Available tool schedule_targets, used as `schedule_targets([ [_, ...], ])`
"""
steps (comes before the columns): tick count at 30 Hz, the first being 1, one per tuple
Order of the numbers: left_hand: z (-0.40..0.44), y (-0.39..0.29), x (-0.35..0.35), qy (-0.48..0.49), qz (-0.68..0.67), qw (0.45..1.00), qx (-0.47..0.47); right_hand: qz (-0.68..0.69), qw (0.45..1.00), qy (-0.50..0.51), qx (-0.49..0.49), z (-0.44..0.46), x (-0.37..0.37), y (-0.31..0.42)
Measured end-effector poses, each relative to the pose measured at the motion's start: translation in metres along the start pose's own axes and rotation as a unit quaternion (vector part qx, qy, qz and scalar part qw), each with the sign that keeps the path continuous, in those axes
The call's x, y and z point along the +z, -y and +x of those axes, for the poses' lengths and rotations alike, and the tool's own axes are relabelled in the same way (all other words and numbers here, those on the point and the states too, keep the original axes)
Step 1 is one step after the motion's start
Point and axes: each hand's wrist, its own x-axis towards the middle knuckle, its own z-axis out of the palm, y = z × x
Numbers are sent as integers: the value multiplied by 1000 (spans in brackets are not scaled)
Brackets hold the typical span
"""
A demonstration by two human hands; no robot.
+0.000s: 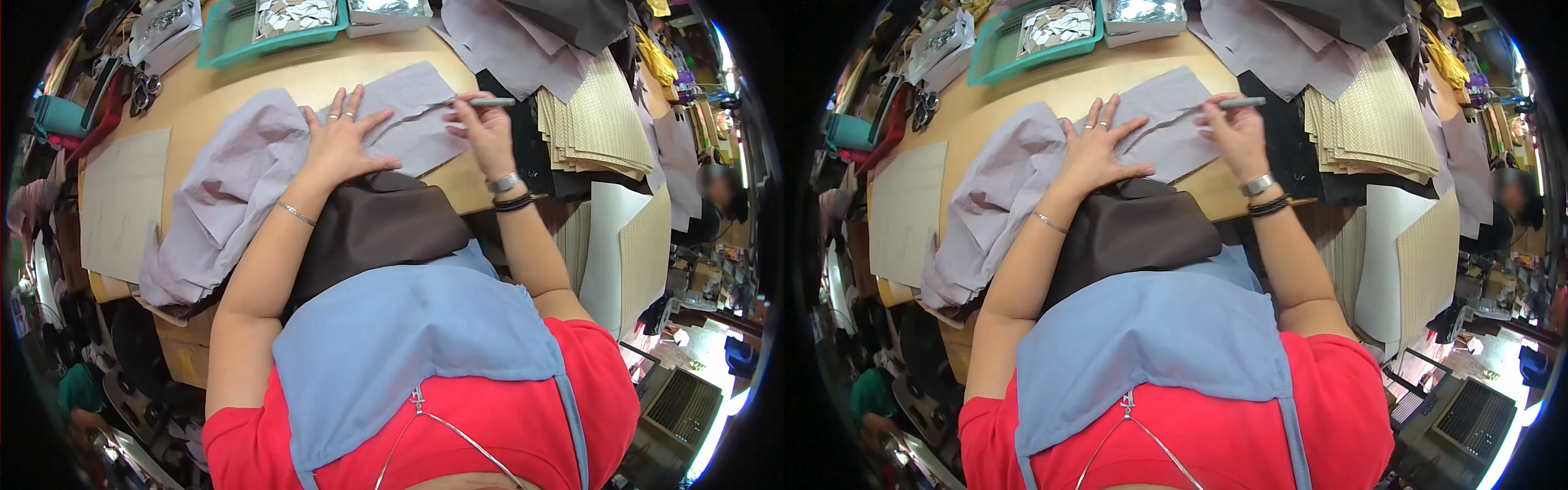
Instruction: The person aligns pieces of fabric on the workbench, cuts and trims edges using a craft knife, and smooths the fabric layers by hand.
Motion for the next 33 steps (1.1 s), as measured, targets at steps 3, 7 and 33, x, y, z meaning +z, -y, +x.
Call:
schedule_targets([
  [3, -1, 0, -1, -2, 0, 1000, 1, 21, 999, 16, 26, -2, 24, -20],
  [7, 2, 0, 2, 0, -1, 1000, 4, 13, 1000, 7, 26, -1, 23, -32],
  [33, 1, 2, 4, -8, -8, 1000, 6, -42, 995, 71, 51, 5, 29, -29],
])
